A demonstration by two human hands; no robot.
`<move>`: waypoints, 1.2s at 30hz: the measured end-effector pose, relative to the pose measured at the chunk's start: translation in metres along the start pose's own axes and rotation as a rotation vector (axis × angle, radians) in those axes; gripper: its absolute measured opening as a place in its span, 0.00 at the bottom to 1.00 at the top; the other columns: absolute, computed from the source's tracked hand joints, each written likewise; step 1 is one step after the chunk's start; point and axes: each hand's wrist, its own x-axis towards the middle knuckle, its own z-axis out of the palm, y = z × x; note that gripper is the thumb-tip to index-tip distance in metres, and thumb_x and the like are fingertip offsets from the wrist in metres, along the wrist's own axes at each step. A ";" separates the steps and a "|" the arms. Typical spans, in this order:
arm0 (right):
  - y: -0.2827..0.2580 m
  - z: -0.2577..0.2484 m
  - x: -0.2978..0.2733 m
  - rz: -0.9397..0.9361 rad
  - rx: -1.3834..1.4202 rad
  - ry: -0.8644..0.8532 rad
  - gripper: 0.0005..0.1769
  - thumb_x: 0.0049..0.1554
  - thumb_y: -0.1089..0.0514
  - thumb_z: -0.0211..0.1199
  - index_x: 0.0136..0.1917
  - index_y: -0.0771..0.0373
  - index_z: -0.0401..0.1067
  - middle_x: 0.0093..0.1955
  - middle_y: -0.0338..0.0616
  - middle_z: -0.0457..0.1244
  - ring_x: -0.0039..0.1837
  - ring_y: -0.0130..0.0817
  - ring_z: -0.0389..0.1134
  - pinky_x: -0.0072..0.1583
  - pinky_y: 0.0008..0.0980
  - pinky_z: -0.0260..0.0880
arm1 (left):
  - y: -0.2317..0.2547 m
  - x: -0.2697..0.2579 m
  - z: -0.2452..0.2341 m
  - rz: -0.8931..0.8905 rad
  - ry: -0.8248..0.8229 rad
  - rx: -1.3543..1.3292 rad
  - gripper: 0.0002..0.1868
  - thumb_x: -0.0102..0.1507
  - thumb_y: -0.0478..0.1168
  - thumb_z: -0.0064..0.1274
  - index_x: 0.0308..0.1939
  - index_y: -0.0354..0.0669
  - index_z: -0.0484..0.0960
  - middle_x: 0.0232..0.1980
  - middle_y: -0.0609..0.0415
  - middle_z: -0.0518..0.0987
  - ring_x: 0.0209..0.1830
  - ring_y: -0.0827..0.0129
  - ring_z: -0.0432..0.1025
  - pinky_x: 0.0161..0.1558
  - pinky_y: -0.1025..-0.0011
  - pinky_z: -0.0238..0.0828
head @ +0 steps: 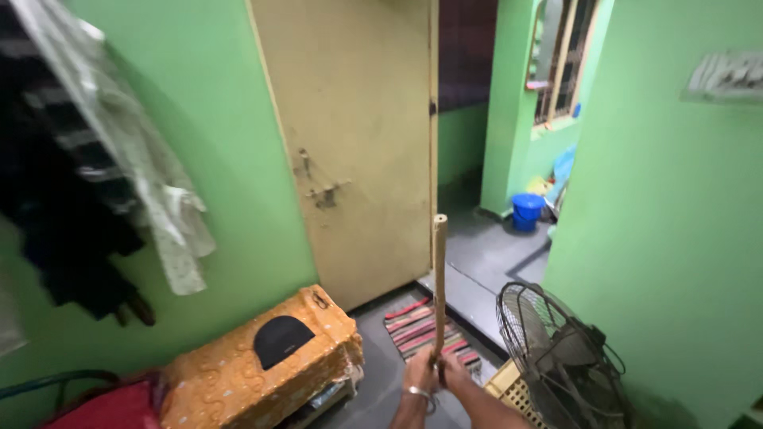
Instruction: The person picks up a long wooden pole, moves through the home to a corner of the room, and applies a substance to a small cup or trap placed on the floor using their hands and the pole.
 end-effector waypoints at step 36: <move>-0.021 -0.286 0.611 0.226 -0.017 0.752 0.18 0.60 0.46 0.55 0.45 0.54 0.82 0.41 0.41 0.73 0.44 0.34 0.73 0.49 0.39 0.70 | -0.119 0.707 0.345 0.386 -0.390 -0.317 0.11 0.62 0.39 0.53 0.48 0.46 0.82 0.48 0.45 0.82 0.50 0.46 0.75 0.51 0.55 0.72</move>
